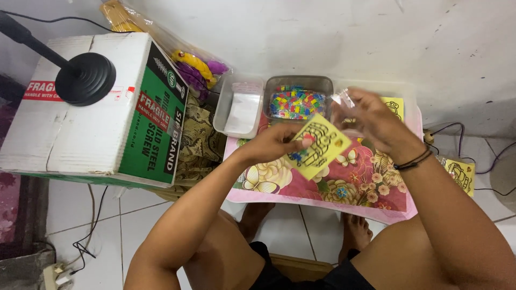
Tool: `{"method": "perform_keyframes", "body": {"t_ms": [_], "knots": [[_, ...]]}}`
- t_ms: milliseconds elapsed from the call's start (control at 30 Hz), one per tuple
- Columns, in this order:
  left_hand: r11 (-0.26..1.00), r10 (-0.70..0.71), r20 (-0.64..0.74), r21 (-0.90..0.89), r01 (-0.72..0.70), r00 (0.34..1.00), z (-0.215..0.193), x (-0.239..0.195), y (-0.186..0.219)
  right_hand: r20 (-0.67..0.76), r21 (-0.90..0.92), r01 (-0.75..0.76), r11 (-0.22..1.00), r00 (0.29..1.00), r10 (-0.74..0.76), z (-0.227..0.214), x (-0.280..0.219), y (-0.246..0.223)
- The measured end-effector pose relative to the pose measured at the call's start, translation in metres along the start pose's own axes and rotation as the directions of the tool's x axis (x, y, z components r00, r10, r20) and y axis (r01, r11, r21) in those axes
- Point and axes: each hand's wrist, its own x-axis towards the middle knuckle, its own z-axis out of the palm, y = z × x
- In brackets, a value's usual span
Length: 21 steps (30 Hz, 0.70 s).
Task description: The person sits on the floor and packs small colorful plastic pieces into clear plastic bags along with yellow paper cutouts featuring cartoon designs. They seal each bag and place it on the floor next to other completed packages.
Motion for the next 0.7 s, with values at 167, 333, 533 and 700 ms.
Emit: {"method": "perform_keyframes", "body": {"t_ms": [167,333,533,700], "knots": [[0.991,-0.043,-0.219,-0.132,0.015,0.975,-0.01,0.017,-0.034,-0.131,0.115,0.084,0.99,0.989,-0.069,-0.028,0.004,0.006],[0.943,-0.132,-0.371,-0.333,0.001,0.919,-0.01,0.03,-0.066,-0.038,-0.117,0.089,0.989,0.995,-0.094,0.004,-0.014,-0.01],[0.947,-0.178,-0.451,-0.32,0.028,0.875,-0.005,0.031,-0.071,0.051,-0.293,0.158,0.943,0.987,-0.149,-0.005,-0.01,0.011],[0.986,-0.01,-0.494,-0.149,-0.074,0.869,-0.01,0.025,-0.053,0.103,-0.409,0.15,0.9,0.988,-0.118,0.001,-0.015,-0.006]]}}
